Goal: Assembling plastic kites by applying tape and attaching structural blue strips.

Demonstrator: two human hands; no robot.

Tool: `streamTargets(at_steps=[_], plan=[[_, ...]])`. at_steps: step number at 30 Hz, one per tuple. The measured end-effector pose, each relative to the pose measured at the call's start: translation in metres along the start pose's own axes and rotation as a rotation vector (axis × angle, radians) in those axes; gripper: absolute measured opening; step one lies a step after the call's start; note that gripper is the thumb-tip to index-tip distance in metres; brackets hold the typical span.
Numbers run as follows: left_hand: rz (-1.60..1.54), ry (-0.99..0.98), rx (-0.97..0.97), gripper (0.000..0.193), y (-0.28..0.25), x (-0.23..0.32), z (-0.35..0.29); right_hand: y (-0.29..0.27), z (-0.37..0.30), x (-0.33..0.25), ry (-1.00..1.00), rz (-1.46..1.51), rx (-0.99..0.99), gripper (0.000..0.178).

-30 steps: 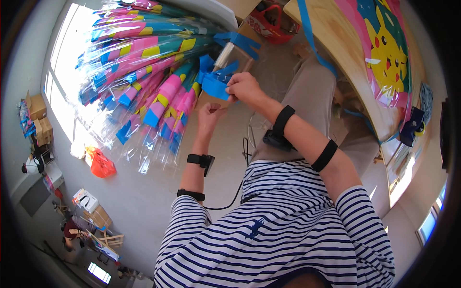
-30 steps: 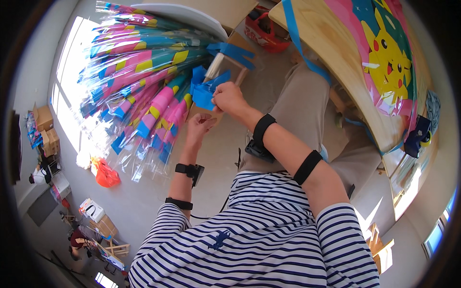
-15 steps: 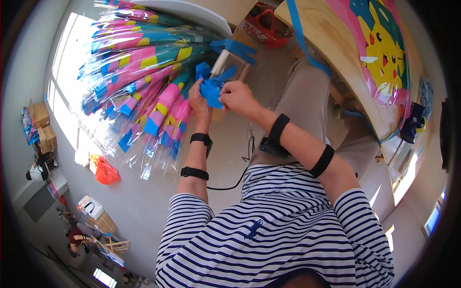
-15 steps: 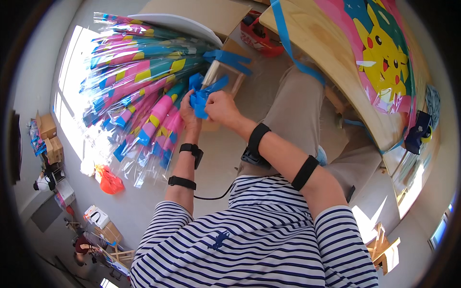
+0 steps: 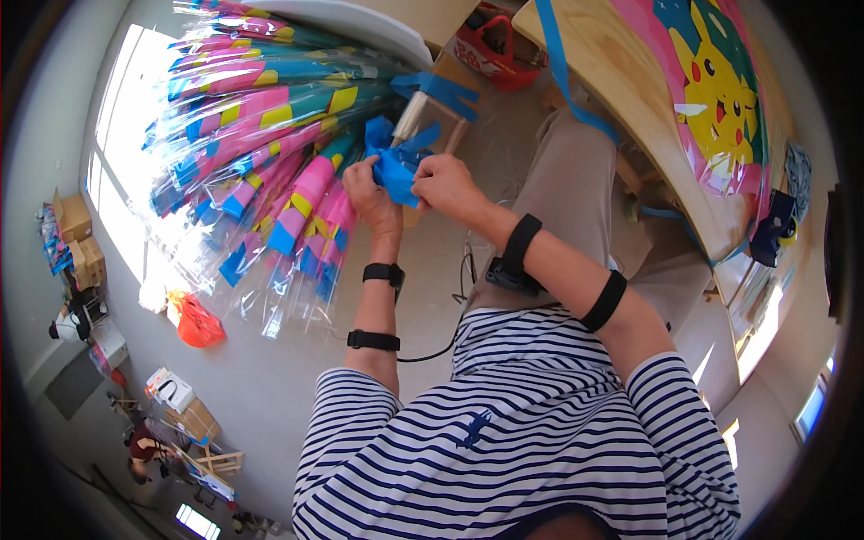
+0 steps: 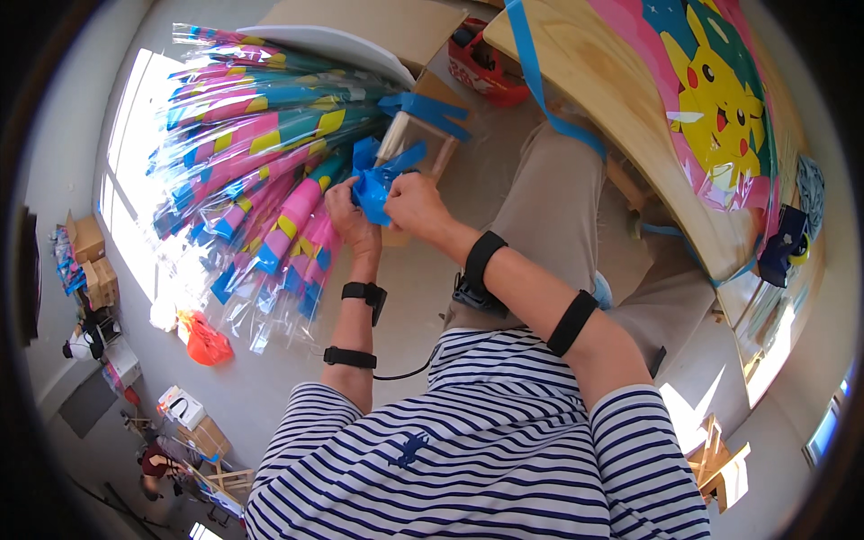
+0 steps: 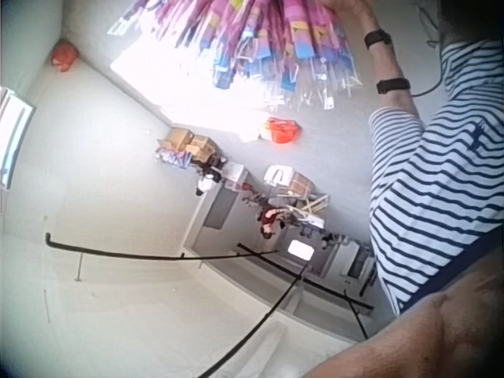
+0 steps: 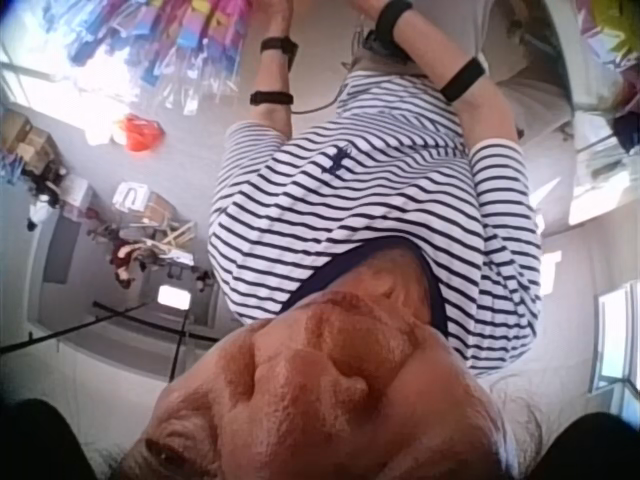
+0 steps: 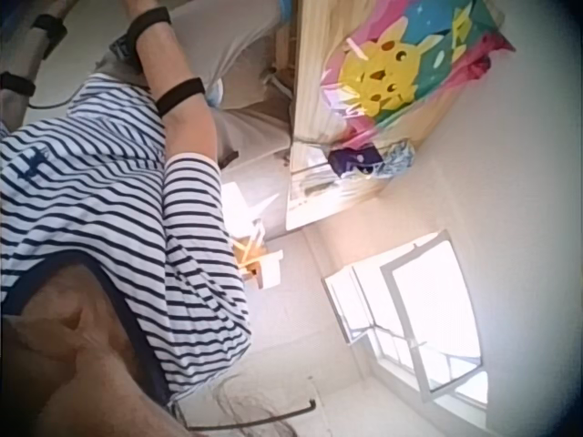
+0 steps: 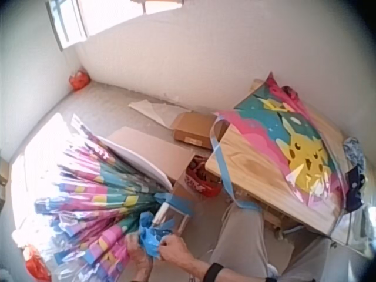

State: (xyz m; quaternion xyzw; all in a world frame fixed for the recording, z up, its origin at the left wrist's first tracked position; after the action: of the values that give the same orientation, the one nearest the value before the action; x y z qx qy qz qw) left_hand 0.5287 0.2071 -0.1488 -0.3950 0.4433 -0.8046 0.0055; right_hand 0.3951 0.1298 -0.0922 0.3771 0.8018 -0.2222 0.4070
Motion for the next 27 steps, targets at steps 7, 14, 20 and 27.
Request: streamTargets(at_steps=[7,14,20,27], plan=[[-0.089,0.031,-0.096,0.021,-0.003,0.01,-0.008,-0.008,0.0,0.004,-0.014,0.095,0.017,0.005],[-0.138,0.033,-0.114,0.019,-0.012,0.022,-0.014,-0.033,0.011,0.01,0.027,-0.064,0.132,0.041],[-0.112,0.051,-0.107,0.017,-0.015,0.026,-0.016,-0.011,0.029,0.025,-0.011,-0.163,0.098,0.065],[-0.094,0.094,-0.165,0.024,-0.02,0.027,-0.021,0.006,0.023,0.036,0.127,0.03,-0.036,0.019]])
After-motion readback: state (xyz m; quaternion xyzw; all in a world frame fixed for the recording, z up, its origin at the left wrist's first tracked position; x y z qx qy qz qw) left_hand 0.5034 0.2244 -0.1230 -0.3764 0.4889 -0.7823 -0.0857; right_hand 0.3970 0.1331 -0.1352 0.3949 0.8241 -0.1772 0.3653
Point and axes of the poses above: each hand's wrist, its own z-axis towards the middle knuckle, its own y-axis out of the palm, x = y × z, the point moved 3 cm from there along z, towards the middle knuckle, and after that the axes turned 2 degrees about -y, right-handed, at the moved point
